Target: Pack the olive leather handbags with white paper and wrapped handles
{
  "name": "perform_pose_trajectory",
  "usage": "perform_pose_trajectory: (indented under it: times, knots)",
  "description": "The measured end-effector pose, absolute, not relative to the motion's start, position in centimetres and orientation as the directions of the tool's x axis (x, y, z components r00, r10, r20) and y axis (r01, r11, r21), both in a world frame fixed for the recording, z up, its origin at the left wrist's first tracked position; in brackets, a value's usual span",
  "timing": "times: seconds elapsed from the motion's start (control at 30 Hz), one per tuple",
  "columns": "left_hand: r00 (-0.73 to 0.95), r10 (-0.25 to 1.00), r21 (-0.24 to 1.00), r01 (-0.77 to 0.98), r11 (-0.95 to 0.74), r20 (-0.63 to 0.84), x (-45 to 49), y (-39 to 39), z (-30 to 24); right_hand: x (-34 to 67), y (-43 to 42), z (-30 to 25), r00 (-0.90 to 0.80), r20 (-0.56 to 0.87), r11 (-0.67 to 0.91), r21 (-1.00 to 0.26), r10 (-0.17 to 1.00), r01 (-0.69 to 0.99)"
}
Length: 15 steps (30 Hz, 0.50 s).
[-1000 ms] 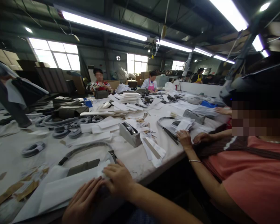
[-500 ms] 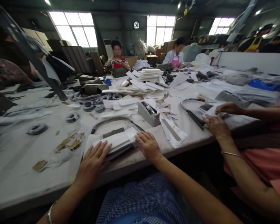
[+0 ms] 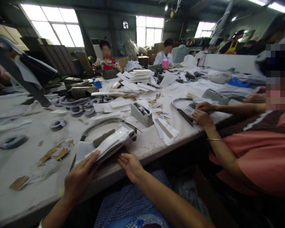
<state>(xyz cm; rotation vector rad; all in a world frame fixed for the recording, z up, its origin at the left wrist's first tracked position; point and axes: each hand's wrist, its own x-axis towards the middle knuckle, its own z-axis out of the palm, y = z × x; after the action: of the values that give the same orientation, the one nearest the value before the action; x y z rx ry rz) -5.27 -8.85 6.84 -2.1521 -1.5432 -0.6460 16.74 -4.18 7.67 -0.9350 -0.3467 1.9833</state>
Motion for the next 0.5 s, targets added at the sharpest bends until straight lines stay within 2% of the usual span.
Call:
perform_pose_trajectory:
  times: [0.17,0.3,0.4,0.5]
  knots:
    - [0.218,0.749,-0.046,0.969,-0.243,0.625,-5.3,-8.9,6.7,13.4,-4.9,8.7,-0.474,-0.4,-0.613,-0.616,0.785,-0.495]
    - [0.256,0.762,-0.066,0.96,-0.271,0.595,-5.1,-9.0,6.5,12.4,-4.8,9.5,-0.502,-0.415,-0.647,-0.568,0.759,-0.509]
    - [0.263,0.772,-0.052,0.957,-0.287,0.579,-5.5,-9.5,6.3,12.5,-4.9,10.5,-0.501,-0.384,-0.623,-0.596,0.776,-0.507]
    - [0.168,0.756,-0.053,0.983,-0.174,0.633,-5.7,-9.8,5.9,12.5,-5.2,11.2,-0.499,-0.324,-0.574,-0.643,0.804,-0.507]
